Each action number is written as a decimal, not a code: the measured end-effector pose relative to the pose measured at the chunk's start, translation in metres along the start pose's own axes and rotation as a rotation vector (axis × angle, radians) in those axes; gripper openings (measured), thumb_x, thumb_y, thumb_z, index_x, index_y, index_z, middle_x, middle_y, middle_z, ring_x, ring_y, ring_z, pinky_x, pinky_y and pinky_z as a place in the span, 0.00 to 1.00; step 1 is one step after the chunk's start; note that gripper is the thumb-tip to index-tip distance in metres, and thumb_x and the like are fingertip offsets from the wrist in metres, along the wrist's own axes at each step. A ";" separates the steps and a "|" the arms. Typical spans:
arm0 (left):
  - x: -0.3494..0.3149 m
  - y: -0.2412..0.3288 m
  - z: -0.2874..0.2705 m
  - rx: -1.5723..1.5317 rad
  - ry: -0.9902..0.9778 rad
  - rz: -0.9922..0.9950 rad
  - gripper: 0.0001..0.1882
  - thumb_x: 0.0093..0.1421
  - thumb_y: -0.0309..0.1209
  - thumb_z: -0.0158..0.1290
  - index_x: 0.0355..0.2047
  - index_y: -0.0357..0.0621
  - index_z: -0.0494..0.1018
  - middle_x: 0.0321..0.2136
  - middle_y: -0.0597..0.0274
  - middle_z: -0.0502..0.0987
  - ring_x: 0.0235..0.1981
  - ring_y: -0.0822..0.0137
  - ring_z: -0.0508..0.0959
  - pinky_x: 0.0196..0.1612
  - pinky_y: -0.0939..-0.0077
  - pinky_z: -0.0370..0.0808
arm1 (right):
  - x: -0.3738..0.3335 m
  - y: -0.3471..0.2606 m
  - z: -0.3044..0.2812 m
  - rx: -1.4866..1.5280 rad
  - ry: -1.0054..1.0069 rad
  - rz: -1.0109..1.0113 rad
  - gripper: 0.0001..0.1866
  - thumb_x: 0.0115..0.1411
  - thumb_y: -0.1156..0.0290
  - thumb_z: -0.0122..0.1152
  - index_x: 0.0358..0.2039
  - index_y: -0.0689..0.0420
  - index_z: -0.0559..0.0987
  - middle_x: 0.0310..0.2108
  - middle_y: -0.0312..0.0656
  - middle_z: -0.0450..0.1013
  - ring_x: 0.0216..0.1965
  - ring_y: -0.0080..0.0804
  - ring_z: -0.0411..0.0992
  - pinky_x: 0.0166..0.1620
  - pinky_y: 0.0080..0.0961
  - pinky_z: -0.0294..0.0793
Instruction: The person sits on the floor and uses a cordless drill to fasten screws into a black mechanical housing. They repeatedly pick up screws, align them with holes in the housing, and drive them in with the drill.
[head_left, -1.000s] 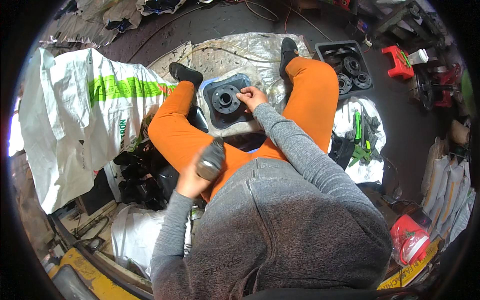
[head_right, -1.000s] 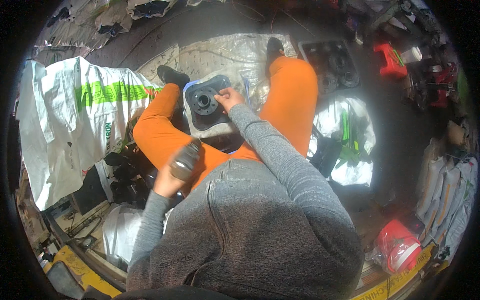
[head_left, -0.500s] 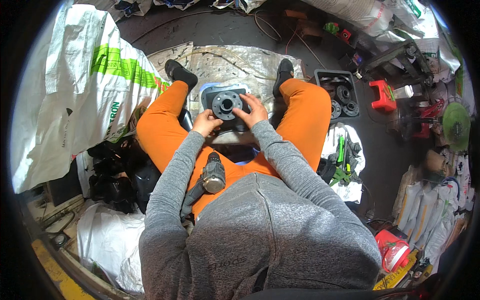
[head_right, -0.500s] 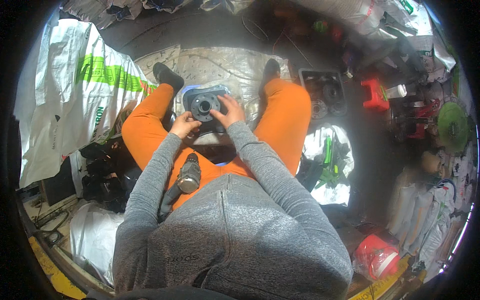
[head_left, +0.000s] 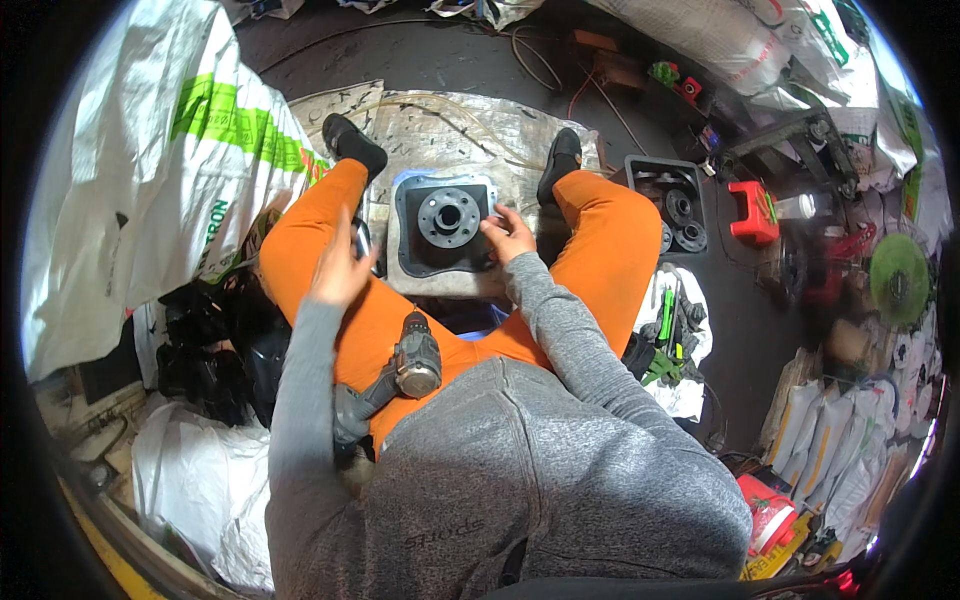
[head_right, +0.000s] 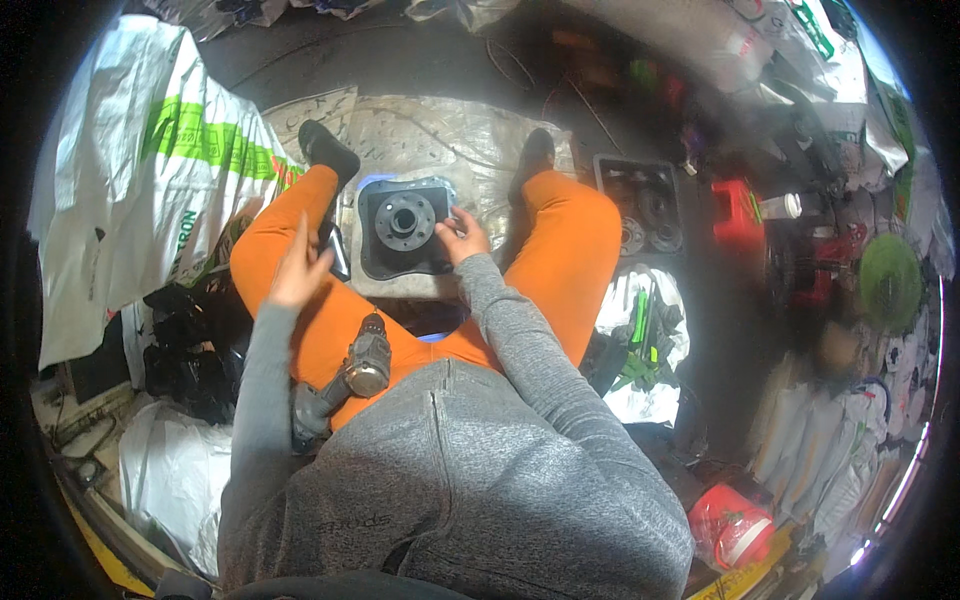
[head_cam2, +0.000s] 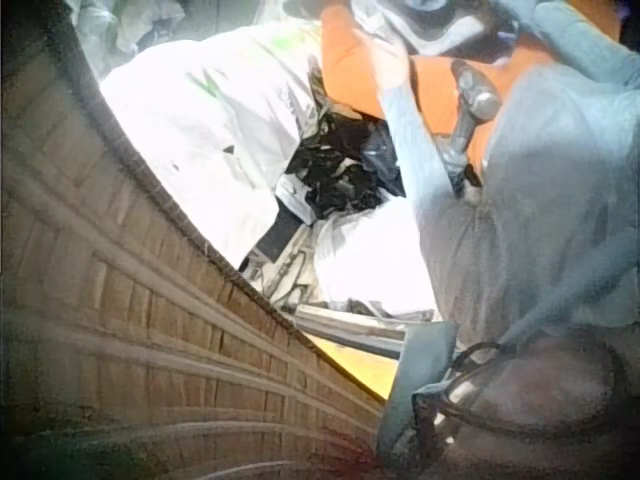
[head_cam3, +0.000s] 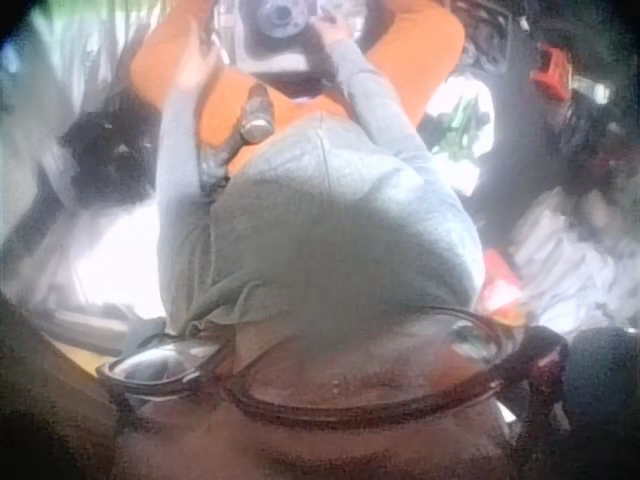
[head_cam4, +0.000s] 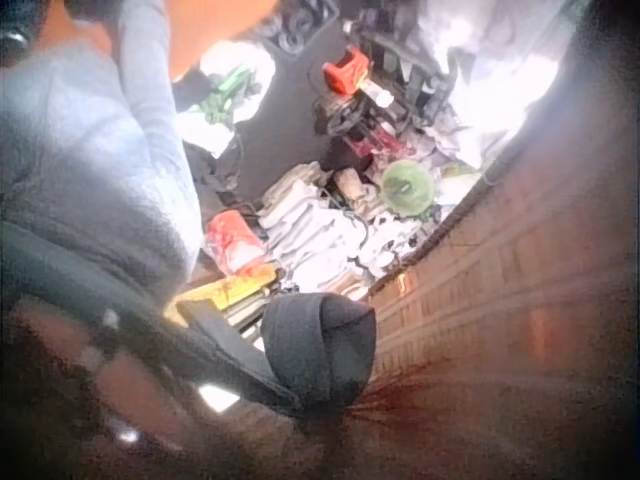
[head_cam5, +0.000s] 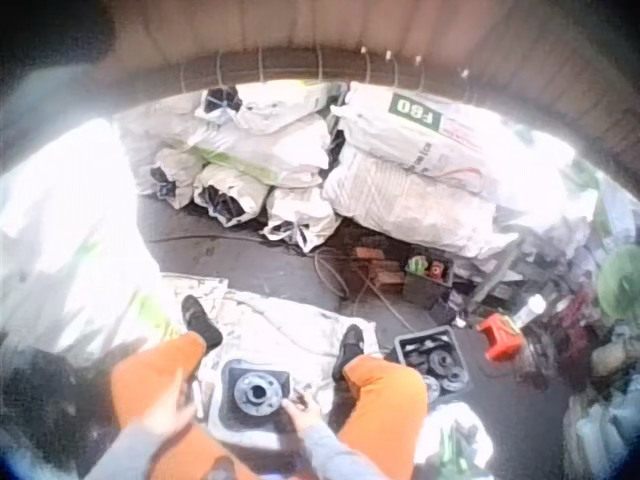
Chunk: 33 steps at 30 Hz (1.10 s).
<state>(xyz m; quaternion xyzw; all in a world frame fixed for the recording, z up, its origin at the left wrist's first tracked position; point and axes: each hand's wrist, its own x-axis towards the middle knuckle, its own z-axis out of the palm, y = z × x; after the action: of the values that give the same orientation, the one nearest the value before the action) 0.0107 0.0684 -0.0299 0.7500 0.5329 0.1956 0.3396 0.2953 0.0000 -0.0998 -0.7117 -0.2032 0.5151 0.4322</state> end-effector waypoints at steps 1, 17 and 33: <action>-0.023 0.012 -0.023 -0.043 -0.316 -0.090 0.29 0.56 0.32 0.53 0.59 0.45 0.62 0.29 0.52 0.76 0.31 0.56 0.77 0.36 0.65 0.73 | 0.000 -0.004 -0.006 0.260 -0.022 0.109 0.31 0.57 0.76 0.56 0.61 0.53 0.62 0.51 0.47 0.68 0.46 0.35 0.71 0.46 0.32 0.74; -0.113 0.109 -0.066 -0.092 -0.322 0.123 0.30 0.47 0.24 0.61 0.52 0.35 0.68 0.56 0.48 0.68 0.57 0.57 0.68 0.59 0.67 0.64 | -0.067 -0.027 -0.019 1.181 -0.539 0.248 0.35 0.58 0.86 0.48 0.65 0.55 0.53 0.63 0.54 0.55 0.63 0.46 0.58 0.62 0.48 0.62; -0.081 0.154 -0.054 0.131 -0.366 0.285 0.33 0.46 0.32 0.67 0.53 0.37 0.68 0.55 0.49 0.69 0.53 0.57 0.72 0.56 0.66 0.68 | -0.080 -0.027 -0.003 1.313 -0.609 0.349 0.29 0.62 0.84 0.43 0.63 0.55 0.56 0.58 0.57 0.61 0.59 0.42 0.65 0.59 0.41 0.70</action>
<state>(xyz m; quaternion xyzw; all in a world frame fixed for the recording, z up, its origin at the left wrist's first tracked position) 0.0489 -0.0218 0.1237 0.8611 0.3627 0.0672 0.3500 0.2709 -0.0455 -0.0330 -0.1549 0.1515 0.7661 0.6051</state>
